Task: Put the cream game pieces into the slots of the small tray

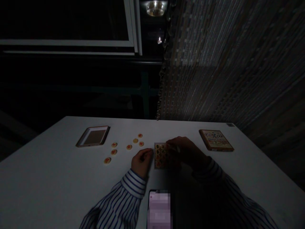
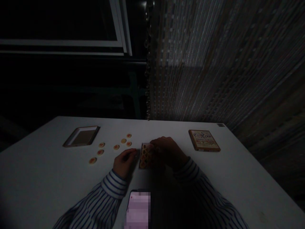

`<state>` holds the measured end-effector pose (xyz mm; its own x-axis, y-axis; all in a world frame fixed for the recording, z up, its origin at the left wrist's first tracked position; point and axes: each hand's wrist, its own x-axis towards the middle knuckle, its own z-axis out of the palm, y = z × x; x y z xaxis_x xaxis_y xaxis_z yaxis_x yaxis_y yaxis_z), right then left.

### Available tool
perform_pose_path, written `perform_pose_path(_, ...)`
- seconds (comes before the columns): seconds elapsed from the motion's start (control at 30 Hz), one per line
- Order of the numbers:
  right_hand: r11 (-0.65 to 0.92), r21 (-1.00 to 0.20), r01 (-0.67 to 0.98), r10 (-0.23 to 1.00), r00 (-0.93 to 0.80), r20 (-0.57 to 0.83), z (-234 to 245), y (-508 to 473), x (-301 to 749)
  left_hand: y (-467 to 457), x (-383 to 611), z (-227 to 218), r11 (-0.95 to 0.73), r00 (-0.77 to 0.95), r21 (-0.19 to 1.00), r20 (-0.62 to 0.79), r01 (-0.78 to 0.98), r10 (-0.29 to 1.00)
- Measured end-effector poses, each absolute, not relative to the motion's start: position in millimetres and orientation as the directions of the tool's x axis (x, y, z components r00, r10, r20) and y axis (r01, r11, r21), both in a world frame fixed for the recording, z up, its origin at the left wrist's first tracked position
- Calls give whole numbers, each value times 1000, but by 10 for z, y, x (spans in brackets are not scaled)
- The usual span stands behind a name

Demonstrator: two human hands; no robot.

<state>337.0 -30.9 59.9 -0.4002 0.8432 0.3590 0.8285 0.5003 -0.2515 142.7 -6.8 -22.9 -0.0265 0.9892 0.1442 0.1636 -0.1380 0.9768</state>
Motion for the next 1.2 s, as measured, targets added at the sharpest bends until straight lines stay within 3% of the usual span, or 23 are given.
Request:
perform_pose_path(0.43,471,-197,860,850,-382,362,439,-245,3573,-76,1433,-321,-228,83,920,213,320,974)
perform_pose_path(1.2,401,-157,903,909,-370,192,444,-246,3668,-101,1440,-331,-295,165,877,249,381,954)
